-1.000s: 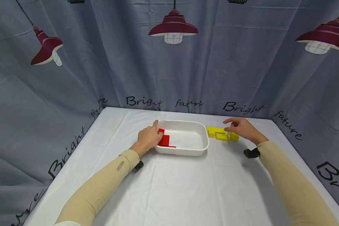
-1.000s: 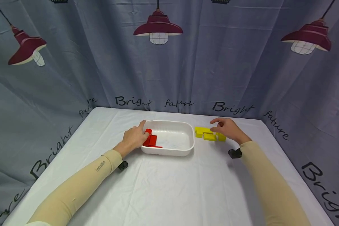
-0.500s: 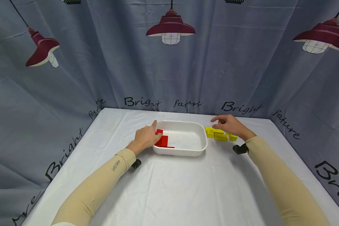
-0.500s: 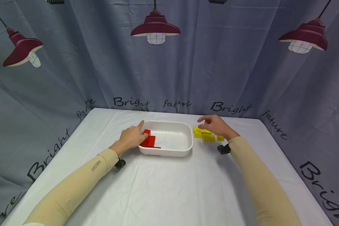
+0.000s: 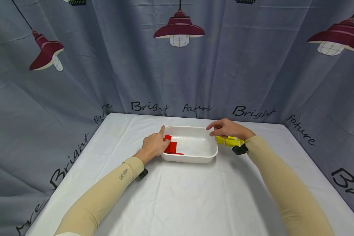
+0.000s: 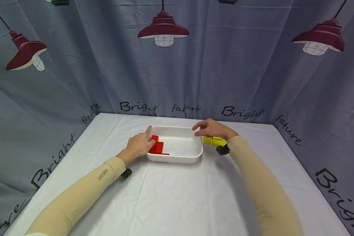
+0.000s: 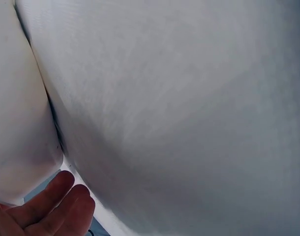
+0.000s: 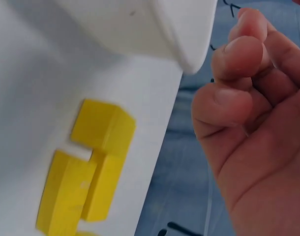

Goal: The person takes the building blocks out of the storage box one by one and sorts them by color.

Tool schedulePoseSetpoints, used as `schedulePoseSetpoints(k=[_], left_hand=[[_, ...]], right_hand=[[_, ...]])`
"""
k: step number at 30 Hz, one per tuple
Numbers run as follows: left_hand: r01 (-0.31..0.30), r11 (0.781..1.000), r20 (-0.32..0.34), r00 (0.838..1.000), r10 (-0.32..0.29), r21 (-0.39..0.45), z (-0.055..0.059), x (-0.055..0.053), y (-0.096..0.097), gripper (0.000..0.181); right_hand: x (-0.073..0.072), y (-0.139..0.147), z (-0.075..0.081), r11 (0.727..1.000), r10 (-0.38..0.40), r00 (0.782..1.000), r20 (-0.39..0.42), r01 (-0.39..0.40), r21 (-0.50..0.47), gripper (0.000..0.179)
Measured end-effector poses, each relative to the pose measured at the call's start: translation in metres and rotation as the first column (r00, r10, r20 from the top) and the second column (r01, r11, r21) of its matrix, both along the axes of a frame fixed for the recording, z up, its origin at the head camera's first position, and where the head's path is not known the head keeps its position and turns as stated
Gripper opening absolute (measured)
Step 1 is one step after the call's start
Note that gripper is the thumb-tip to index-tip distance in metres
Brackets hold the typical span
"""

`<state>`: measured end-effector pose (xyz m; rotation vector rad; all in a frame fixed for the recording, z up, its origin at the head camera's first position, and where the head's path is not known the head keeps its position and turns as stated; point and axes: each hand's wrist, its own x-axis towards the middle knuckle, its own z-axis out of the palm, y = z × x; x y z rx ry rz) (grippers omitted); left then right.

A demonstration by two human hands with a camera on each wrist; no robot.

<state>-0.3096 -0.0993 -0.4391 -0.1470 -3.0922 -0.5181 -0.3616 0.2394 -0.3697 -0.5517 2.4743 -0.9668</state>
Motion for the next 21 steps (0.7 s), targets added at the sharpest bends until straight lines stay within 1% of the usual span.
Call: schedulePoseSetpoints(k=[6, 13, 17, 21], left_hand=[[-0.024, 1.0, 0.001, 1.0, 0.024, 0.007, -0.002, 0.001, -0.001, 0.07], [-0.025, 1.0, -0.003, 1.0, 0.025, 0.009, -0.005, 0.001, -0.001, 0.069], [-0.03, 1.0, -0.006, 1.0, 0.03, 0.01, -0.004, 0.0, -0.001, 0.07], [-0.027, 1.0, -0.007, 1.0, 0.027, 0.015, -0.004, 0.0, -0.002, 0.07]], right_hand=[[-0.007, -0.021, 0.001, 0.999, 0.05, 0.998, 0.031, -0.05, -0.009, 0.045], [-0.015, -0.042, -0.001, 0.994, 0.107, 0.991, 0.079, -0.107, -0.003, 0.046], [-0.019, -0.054, -0.003, 0.99, 0.141, 0.986, 0.086, -0.141, 0.004, 0.046], [-0.02, -0.066, -0.005, 0.987, 0.157, 0.983, 0.098, -0.16, 0.025, 0.045]])
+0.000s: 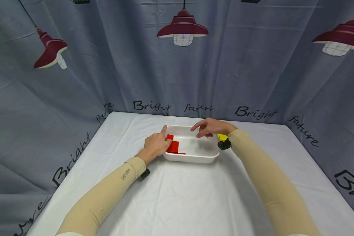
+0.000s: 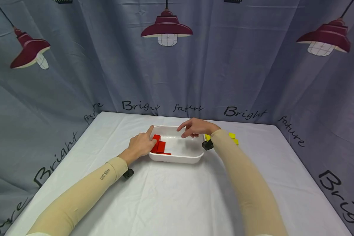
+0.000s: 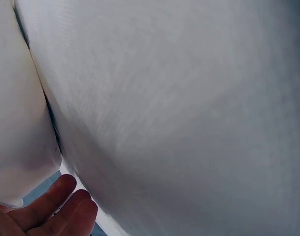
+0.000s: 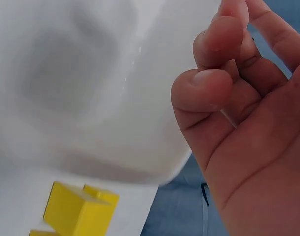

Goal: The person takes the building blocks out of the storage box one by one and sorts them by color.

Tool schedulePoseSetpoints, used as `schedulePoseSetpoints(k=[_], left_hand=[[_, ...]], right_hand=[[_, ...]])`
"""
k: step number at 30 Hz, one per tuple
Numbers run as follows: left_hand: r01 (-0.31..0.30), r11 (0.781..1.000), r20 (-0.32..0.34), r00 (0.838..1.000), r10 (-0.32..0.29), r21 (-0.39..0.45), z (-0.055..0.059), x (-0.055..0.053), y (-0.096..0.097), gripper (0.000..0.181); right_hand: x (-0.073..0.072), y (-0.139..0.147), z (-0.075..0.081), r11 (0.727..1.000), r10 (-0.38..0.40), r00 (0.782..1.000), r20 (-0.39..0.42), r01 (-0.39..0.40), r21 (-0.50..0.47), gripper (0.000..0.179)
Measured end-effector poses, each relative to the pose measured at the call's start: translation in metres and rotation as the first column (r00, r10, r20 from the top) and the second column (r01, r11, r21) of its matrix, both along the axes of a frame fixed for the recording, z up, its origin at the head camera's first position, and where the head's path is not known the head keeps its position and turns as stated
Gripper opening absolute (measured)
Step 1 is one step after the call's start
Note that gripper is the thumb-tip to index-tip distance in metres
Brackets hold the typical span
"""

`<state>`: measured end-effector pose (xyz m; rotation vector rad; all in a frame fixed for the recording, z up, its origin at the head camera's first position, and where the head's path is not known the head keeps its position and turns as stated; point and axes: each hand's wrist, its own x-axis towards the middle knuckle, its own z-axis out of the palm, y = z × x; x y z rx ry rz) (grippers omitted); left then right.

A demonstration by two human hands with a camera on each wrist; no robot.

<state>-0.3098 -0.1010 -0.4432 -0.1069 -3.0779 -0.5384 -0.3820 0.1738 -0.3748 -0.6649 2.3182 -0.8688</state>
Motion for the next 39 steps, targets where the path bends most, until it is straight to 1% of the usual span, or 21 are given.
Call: schedulePoseSetpoints(k=[5, 10, 12, 16, 22, 25, 27, 32, 36, 39], left_hand=[[-0.001, 1.0, -0.004, 1.0, 0.001, -0.007, 0.0, -0.001, 0.001, 0.07], [0.005, 1.0, 0.018, 1.0, -0.004, -0.029, 0.002, -0.002, 0.002, 0.073], [0.009, 0.999, 0.022, 1.0, -0.008, -0.033, 0.002, -0.003, 0.002, 0.074], [0.006, 1.0, 0.023, 1.0, -0.006, -0.03, 0.003, -0.004, 0.002, 0.074], [-0.003, 1.0, 0.062, 0.998, 0.005, -0.028, 0.003, -0.003, 0.003, 0.075], [-0.003, 1.0, 0.059, 0.998, 0.005, -0.031, 0.003, -0.004, 0.003, 0.075], [-0.005, 0.999, 0.044, 0.999, 0.006, -0.032, 0.002, -0.004, 0.004, 0.074], [0.003, 1.0, 0.023, 1.0, -0.002, -0.025, 0.001, -0.005, 0.003, 0.073], [0.0, 1.0, 0.032, 1.0, 0.001, -0.025, 0.001, -0.005, 0.002, 0.073], [-0.006, 1.0, 0.04, 0.999, 0.007, -0.025, 0.001, -0.004, 0.003, 0.073]], right_hand=[[-0.003, -0.014, -0.005, 1.0, 0.024, 1.0, 0.019, -0.025, 0.011, 0.045], [-0.009, -0.025, -0.013, 0.998, 0.058, 0.996, 0.062, -0.059, 0.015, 0.045], [-0.01, -0.029, -0.015, 0.998, 0.057, 0.995, 0.077, -0.059, 0.021, 0.045], [-0.01, -0.037, -0.019, 0.997, 0.069, 0.994, 0.081, -0.072, 0.037, 0.044], [-0.009, -0.048, -0.028, 0.993, 0.099, 0.989, 0.11, -0.105, 0.054, 0.046], [-0.008, -0.053, -0.03, 0.991, 0.115, 0.988, 0.106, -0.121, 0.054, 0.047], [-0.007, -0.056, -0.031, 0.99, 0.126, 0.987, 0.098, -0.132, 0.054, 0.047], [-0.005, -0.06, -0.035, 0.988, 0.127, 0.986, 0.109, -0.135, 0.069, 0.047], [-0.005, -0.062, -0.041, 0.986, 0.126, 0.988, 0.094, -0.135, 0.099, 0.048], [-0.005, -0.064, -0.041, 0.982, 0.137, 0.988, 0.076, -0.145, 0.119, 0.048]])
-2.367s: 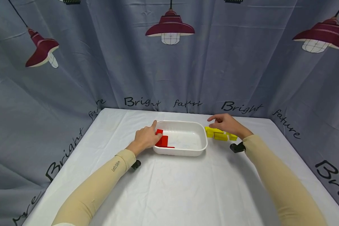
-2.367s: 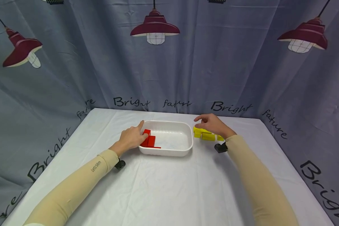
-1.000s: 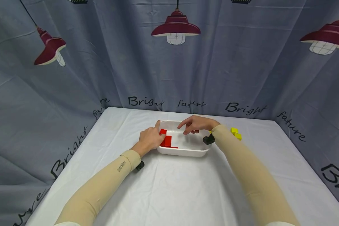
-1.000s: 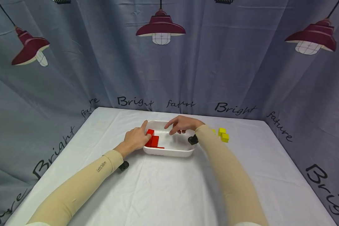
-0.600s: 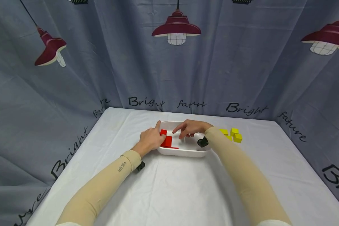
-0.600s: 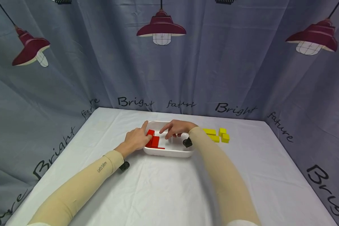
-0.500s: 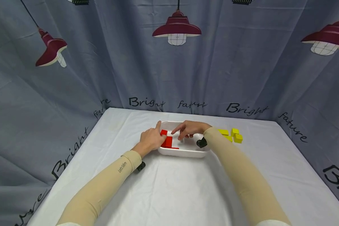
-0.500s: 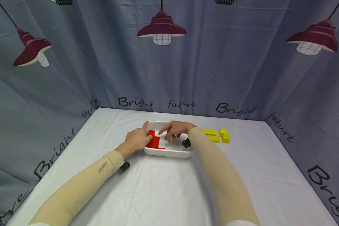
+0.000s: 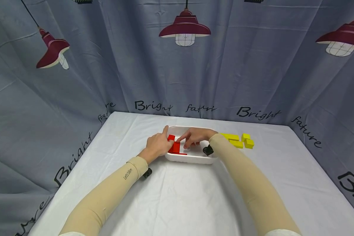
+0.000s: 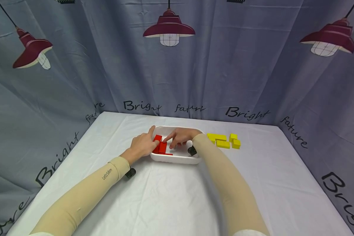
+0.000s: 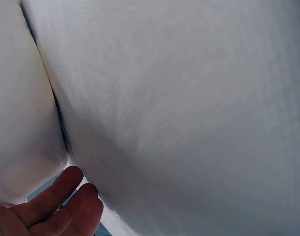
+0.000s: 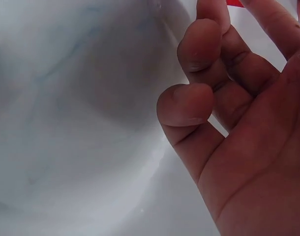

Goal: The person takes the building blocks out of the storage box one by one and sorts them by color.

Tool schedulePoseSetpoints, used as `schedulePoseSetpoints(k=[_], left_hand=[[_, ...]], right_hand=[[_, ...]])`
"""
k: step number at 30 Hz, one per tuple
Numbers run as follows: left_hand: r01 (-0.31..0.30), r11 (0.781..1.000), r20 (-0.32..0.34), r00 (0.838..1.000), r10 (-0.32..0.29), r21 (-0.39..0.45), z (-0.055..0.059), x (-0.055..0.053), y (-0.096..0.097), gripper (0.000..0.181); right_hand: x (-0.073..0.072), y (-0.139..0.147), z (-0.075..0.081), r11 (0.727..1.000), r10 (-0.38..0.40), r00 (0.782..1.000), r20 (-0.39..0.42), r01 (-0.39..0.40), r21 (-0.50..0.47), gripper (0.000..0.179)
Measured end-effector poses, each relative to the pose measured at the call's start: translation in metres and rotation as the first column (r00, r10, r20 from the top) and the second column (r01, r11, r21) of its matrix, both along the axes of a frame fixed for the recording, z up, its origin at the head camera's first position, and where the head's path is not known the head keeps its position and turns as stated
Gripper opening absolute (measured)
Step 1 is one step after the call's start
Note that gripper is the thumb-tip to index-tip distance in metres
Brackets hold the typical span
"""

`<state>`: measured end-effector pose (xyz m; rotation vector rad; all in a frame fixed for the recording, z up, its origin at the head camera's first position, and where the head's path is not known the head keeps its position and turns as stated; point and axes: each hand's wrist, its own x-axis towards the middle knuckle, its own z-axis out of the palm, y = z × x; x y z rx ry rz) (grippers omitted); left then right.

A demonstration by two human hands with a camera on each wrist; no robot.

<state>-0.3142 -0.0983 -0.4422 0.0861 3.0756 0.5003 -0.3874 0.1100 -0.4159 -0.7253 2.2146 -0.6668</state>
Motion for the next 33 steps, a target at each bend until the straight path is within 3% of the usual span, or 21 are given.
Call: schedulePoseSetpoints(k=[15, 23, 33], left_hand=[[-0.001, 1.0, -0.003, 1.0, 0.001, 0.001, 0.0, 0.001, 0.0, 0.073], [-0.004, 1.0, 0.004, 1.0, 0.003, 0.007, 0.0, 0.002, 0.001, 0.073], [-0.001, 1.0, 0.009, 1.0, 0.001, 0.004, 0.0, 0.002, 0.0, 0.072]], right_hand=[[0.0, 0.014, 0.005, 0.999, -0.038, 0.999, -0.033, 0.039, 0.008, 0.042], [-0.003, 0.011, -0.004, 0.992, -0.108, 0.994, -0.031, 0.106, -0.061, 0.043], [-0.006, 0.005, -0.011, 0.995, -0.088, 0.996, -0.025, 0.087, -0.049, 0.04]])
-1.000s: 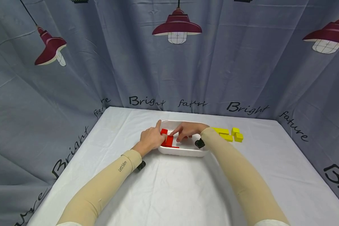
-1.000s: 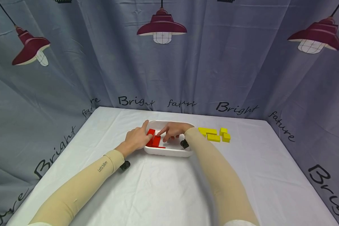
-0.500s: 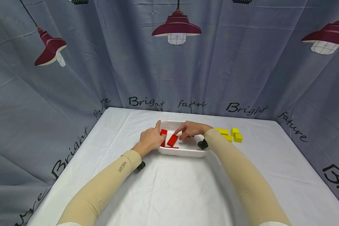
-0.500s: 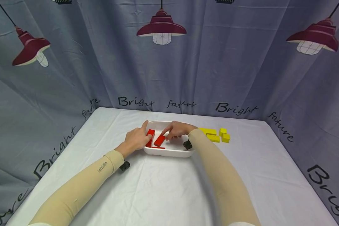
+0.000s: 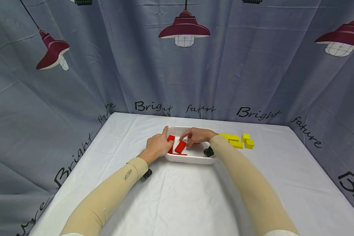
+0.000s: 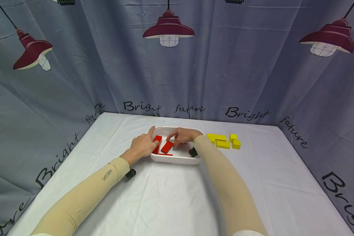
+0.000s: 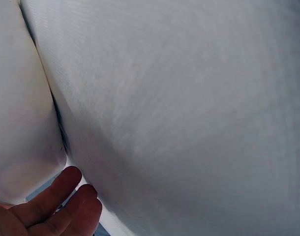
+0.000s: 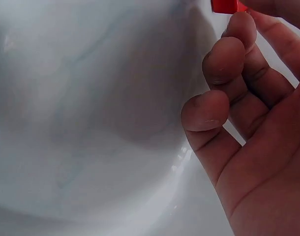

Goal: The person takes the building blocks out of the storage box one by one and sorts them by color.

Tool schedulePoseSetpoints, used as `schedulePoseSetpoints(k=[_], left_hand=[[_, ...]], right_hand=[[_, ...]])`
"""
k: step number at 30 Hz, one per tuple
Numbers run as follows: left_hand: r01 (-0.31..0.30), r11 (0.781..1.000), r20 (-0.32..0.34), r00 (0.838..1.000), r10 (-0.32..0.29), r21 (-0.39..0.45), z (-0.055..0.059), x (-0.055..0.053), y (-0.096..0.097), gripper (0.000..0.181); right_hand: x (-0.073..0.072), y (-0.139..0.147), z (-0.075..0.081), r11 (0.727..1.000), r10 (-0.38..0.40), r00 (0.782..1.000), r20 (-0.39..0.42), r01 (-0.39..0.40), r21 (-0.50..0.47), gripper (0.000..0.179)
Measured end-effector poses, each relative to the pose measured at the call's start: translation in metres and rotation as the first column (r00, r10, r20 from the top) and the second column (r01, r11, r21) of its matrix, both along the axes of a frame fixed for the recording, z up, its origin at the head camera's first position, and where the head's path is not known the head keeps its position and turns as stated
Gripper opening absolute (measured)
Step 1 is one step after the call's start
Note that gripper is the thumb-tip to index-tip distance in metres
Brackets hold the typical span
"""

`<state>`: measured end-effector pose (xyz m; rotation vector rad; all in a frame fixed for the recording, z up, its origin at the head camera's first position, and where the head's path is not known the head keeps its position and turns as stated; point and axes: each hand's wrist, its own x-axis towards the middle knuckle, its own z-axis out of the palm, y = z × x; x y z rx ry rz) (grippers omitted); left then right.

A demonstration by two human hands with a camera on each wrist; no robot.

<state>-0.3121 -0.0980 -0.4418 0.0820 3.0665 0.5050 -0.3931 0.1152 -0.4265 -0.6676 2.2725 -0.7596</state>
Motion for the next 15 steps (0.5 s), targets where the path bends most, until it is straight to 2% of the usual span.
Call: schedulePoseSetpoints(k=[5, 15], left_hand=[[0.008, 1.0, -0.017, 1.0, -0.008, 0.002, -0.0006, 0.0003, -0.0006, 0.071], [0.004, 1.0, -0.016, 1.0, -0.004, 0.01, -0.0003, 0.0002, -0.0011, 0.072]], right_hand=[[0.0004, -0.0008, -0.0005, 1.0, 0.008, 1.0, 0.022, -0.008, 0.007, 0.034], [0.0019, -0.0009, -0.0034, 0.999, 0.018, 1.0, -0.022, -0.017, 0.031, 0.025]])
